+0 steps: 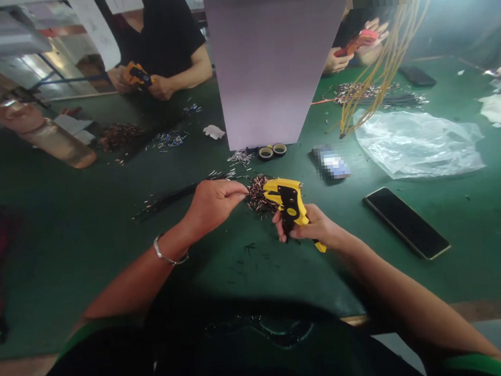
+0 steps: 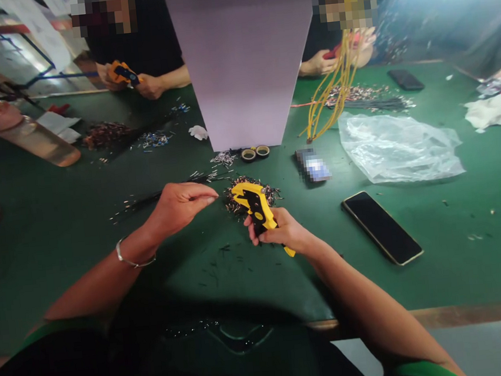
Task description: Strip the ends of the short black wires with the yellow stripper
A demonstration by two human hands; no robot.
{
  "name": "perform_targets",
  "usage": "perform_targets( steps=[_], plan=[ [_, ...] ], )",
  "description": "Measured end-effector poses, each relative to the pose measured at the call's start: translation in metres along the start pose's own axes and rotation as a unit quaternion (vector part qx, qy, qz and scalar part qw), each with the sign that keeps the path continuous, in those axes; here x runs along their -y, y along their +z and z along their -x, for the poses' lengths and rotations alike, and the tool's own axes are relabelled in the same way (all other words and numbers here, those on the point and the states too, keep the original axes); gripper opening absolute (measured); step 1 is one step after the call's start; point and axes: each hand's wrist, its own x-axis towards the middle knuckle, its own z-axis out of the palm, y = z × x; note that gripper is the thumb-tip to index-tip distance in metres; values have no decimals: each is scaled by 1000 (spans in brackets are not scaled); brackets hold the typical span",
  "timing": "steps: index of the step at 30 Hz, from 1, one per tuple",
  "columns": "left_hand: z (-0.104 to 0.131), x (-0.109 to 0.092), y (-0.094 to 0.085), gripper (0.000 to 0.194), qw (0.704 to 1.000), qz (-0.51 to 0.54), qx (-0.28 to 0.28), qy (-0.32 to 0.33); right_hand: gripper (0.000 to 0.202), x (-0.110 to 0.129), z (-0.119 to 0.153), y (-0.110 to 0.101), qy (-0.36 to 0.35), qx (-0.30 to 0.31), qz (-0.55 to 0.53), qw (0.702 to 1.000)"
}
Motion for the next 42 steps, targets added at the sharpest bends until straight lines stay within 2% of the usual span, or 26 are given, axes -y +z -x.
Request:
perform_targets(
  steps=[9,26,36,42],
  plan=[
    [1,3,1,17,999,-9,20,48,34,-2,4,4,-14,30,20,999],
    [-6,9,3,19,997,-4,49,67,20,-8,7,15,13,-34,32,999],
    [-11,16,9,16,997,25,53,42,17,-16,8,20,-13,-74,53,996],
    [-13,23,11,17,997,10,52,53,19,-25,-1,26,-11,-110,50,993]
  ],
)
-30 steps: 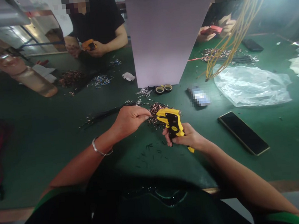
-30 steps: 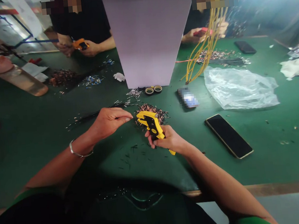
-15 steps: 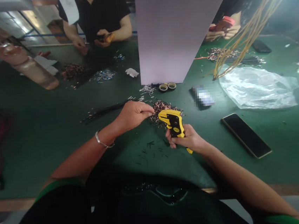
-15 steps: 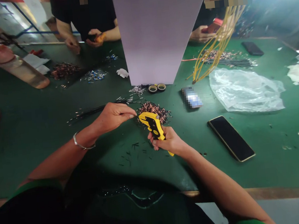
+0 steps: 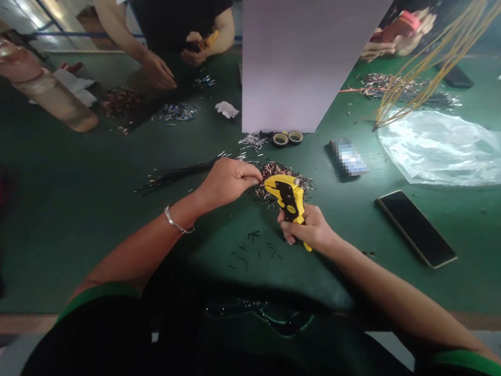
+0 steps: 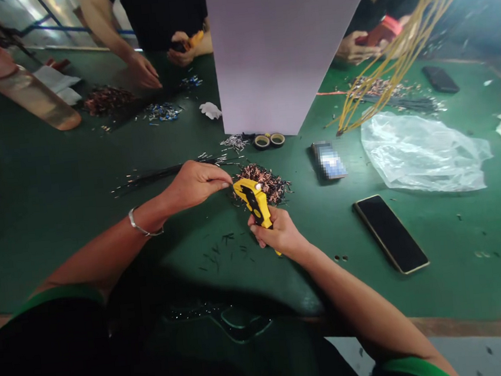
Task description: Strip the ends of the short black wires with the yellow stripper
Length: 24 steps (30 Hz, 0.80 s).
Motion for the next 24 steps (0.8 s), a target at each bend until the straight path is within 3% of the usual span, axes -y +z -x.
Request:
perform_targets(
  steps=[9,14,24],
  plan=[
    [0,3,-2,18,1000,-18,-11,10,23,1,4,-6,-22,-6,-15,1000],
    [1,-4,-6,18,999,-30,-21,17,28,8,6,-16,-31,73,-47,996],
    [4,-8,-5,19,995,-61,-59,47,34,9,3,-21,-22,126,-68,989]
  ],
)
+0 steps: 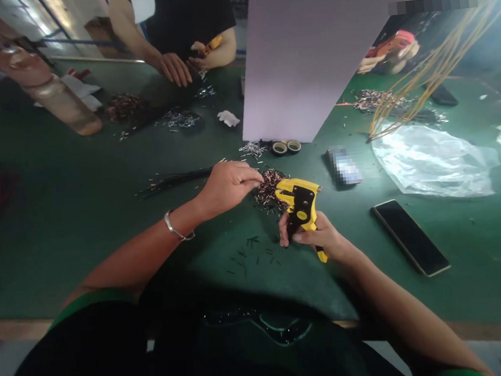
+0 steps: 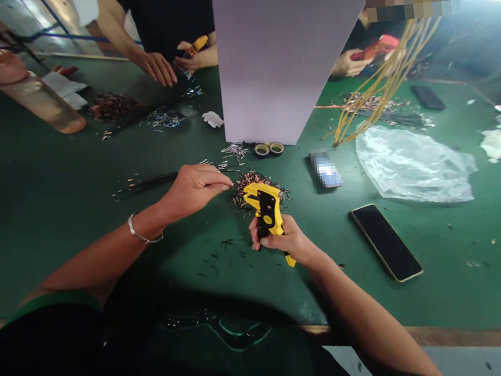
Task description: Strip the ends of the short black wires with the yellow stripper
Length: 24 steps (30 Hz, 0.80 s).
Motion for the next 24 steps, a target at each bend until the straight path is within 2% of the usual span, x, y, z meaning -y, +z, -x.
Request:
perform_targets(
  steps=[6,12,24],
  plan=[
    [1,0,3,19,1000,-9,-5,12,34,-2,1,2,-3,13,12,1000],
    [0,-1,3,19,999,31,-8,10,30,-4,0,4,-9,-8,18,1000],
    [0,-2,5,19,999,34,-8,-12,28,-5,1,8,1,-41,28,999]
  ],
)
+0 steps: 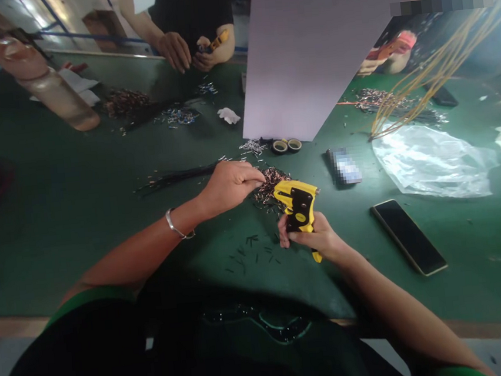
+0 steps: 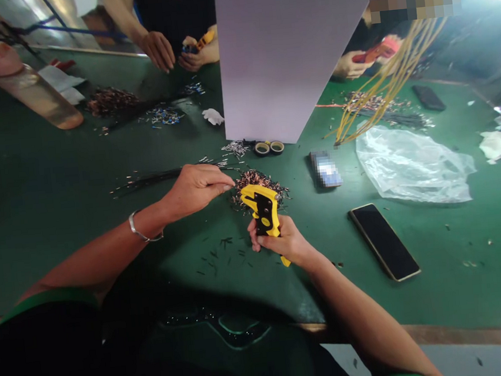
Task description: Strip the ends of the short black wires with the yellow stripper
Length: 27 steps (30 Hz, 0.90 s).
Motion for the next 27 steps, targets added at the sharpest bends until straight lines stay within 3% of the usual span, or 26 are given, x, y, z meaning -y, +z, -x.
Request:
perform_targets(
  steps=[27],
  plan=[
    [-6,24,3,16,1000,6,-8,15,18,-5,-11,21,9,-87,8,996]
  ],
)
